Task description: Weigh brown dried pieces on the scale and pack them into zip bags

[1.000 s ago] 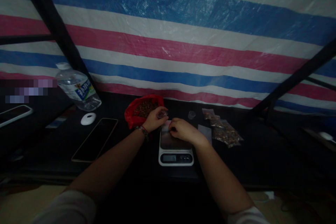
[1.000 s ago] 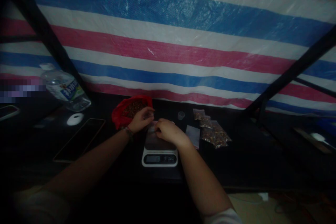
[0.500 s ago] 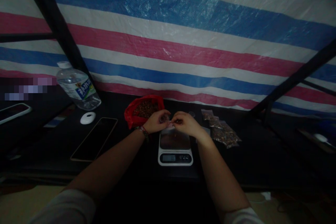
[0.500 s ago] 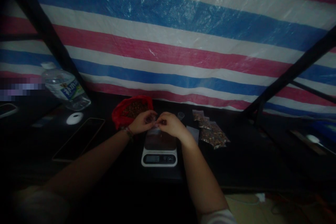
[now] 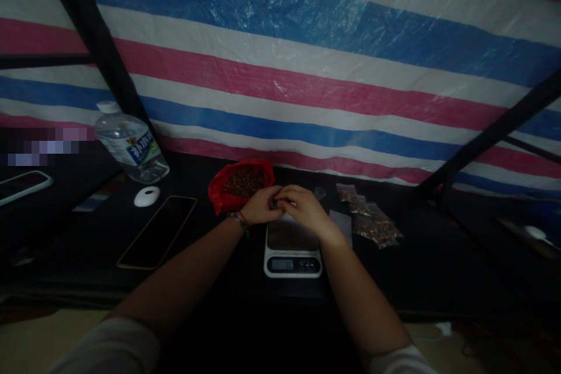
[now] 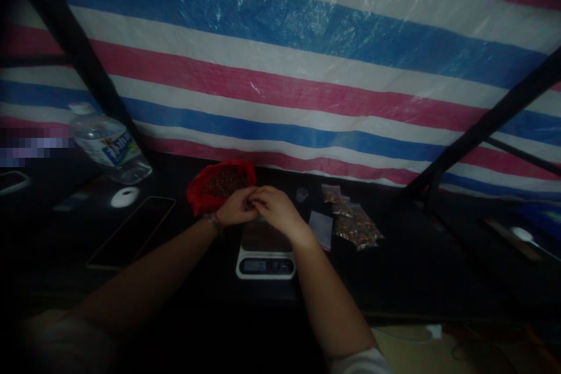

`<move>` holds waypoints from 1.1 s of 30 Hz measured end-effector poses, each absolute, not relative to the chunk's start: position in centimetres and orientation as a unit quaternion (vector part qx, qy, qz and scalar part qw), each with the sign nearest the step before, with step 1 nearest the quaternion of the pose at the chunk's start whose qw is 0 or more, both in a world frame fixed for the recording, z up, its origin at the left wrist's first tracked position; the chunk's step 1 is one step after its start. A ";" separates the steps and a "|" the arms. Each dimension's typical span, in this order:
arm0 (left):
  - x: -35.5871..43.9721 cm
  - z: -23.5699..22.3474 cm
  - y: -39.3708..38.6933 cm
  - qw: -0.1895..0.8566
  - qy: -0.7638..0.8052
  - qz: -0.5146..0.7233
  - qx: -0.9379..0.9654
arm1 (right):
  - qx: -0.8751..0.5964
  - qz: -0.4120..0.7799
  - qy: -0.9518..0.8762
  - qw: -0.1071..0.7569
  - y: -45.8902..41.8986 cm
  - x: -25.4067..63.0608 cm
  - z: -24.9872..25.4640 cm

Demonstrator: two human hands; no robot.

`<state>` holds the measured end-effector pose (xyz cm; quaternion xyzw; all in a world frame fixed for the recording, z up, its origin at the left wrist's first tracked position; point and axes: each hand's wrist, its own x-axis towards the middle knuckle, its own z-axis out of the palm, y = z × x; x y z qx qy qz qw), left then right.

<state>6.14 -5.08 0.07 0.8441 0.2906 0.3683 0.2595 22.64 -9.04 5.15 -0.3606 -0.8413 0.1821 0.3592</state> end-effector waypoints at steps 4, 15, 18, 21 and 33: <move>6.0 0.1 -4.9 0.286 0.313 0.395 0.815 | -0.389 0.210 -0.831 0.336 -9.4 24.3 5.7; 5.4 -0.3 -4.4 0.269 0.330 0.386 0.818 | -0.397 0.262 -0.870 0.128 -8.5 26.2 3.1; 5.4 0.2 -4.7 0.249 0.327 0.365 0.835 | -0.425 0.219 -0.842 0.250 -8.6 25.5 3.6; 5.7 0.8 -5.1 0.217 0.324 0.355 0.850 | -0.438 0.176 -0.794 0.383 -8.7 24.3 3.8; 6.0 0.6 -5.6 0.242 0.321 0.421 0.813 | -0.360 0.145 -0.843 0.373 -9.8 22.8 4.9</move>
